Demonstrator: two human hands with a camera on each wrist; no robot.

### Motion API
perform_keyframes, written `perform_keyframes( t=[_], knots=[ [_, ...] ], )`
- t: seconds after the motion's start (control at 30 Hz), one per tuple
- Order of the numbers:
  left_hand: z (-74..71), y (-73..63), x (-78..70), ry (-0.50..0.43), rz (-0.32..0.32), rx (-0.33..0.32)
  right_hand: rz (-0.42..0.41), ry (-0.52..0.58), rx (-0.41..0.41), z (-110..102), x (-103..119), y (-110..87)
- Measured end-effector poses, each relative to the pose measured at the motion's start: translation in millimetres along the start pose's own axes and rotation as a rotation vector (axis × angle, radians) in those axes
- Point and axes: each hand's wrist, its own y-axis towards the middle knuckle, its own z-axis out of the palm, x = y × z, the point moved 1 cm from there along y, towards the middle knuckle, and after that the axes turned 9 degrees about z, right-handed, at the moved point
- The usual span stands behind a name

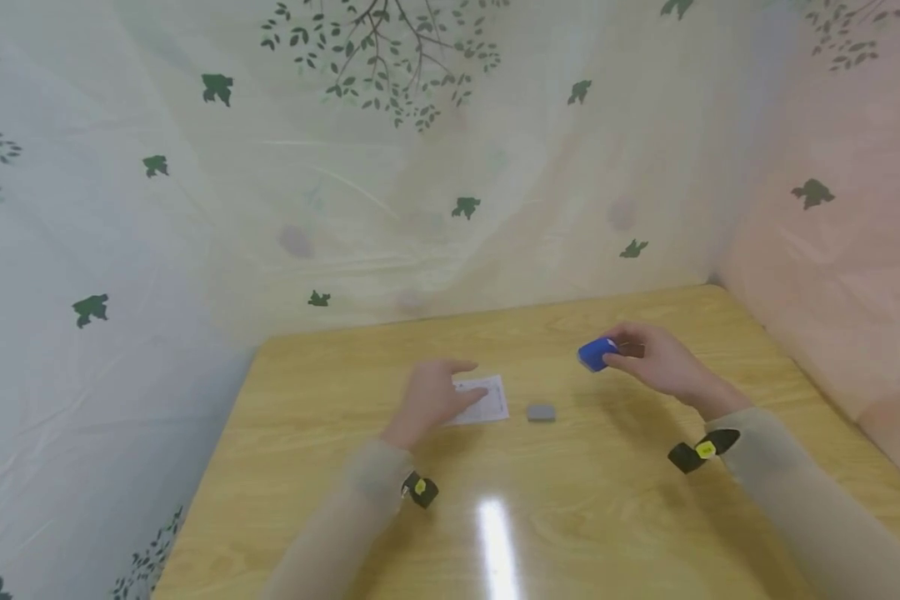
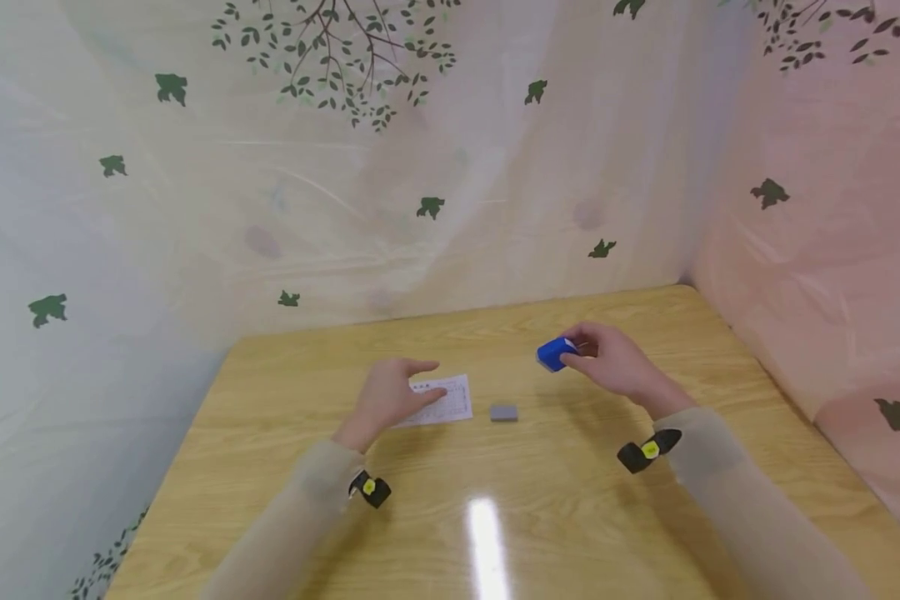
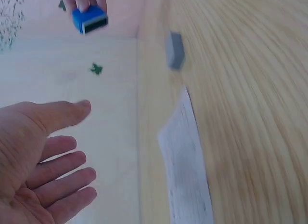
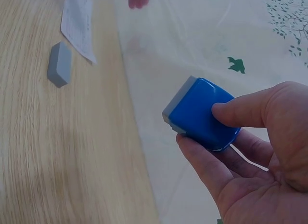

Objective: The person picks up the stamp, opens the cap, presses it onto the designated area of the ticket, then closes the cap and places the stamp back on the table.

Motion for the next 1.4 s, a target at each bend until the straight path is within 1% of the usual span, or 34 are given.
perform_keyframes(
  t=[0.07,0.1,0.17,0.23,0.33,0.4,0.47,0.53,0.63,0.73,0.83,0.9,0.93,1.07,1.13,1.2,1.23,1.3,1.4],
  knots=[
    [7.0,10.2,-13.0,-0.018,0.052,0.011,-0.002,0.01,-0.001,-1.2,2.1,-0.8],
    [12.0,14.8,-19.1,-0.029,0.067,0.026,-0.001,0.013,-0.001,-1.7,3.1,-1.3],
    [24.4,22.8,-30.4,-0.061,0.078,0.08,-0.001,0.016,-0.007,-2.4,4.6,-2.4],
    [39.3,28.5,-39.6,-0.08,0.079,0.15,-0.001,0.021,-0.01,-2.9,5.1,-3.4],
    [59.6,32.6,-50.5,-0.054,0.089,0.239,-0.008,0.029,-0.01,-3.1,5.5,-4.5],
    [69.3,33.8,-55.9,-0.016,0.095,0.274,-0.008,0.035,-0.008,-3.8,5.2,-4.6],
    [74.0,34.0,-59.2,0.018,0.094,0.29,-0.015,0.037,-0.007,-3.7,5.8,-3.7],
    [75.8,33.9,-61.3,0.039,0.087,0.302,-0.014,0.041,-0.009,-4.3,5.4,-2.9],
    [76.7,33.9,-61.7,0.069,0.094,0.305,-0.016,0.041,-0.01,-5.1,4.1,-4.3],
    [78.2,33.9,-60.8,0.083,0.107,0.293,-0.005,0.041,-0.01,-6.0,2.3,-7.7],
    [80.1,35.3,-60.1,0.045,0.11,0.26,0.002,0.043,-0.01,-6.3,1.2,-11.4],
    [79.1,37.5,-60.9,-0.03,0.099,0.217,0.005,0.044,-0.01,-6.6,0.3,-13.1],
    [77.2,37.9,-61.2,-0.087,0.086,0.193,0.007,0.045,-0.009,-6.0,0.5,-13.3],
    [65.4,41.4,-64.0,-0.295,0.06,0.056,0.008,0.051,-0.009,-3.6,1.0,-13.0],
    [59.8,43.2,-64.9,-0.334,0.074,-0.001,-0.001,0.059,-0.011,-1.7,1.1,-11.8],
    [58.8,45.6,-64.1,-0.318,0.088,-0.031,-0.007,0.067,-0.009,0.5,1.8,-10.6],
    [60.2,46.9,-63.4,-0.295,0.093,-0.026,-0.009,0.07,-0.009,1.5,1.8,-10.0],
    [67.0,50.0,-61.2,-0.225,0.103,0.007,-0.011,0.071,-0.006,3.2,2.3,-9.1],
    [80.5,55.0,-59.0,-0.132,0.11,0.091,0.0,0.068,-0.001,3.3,3.2,-8.0]
  ],
)
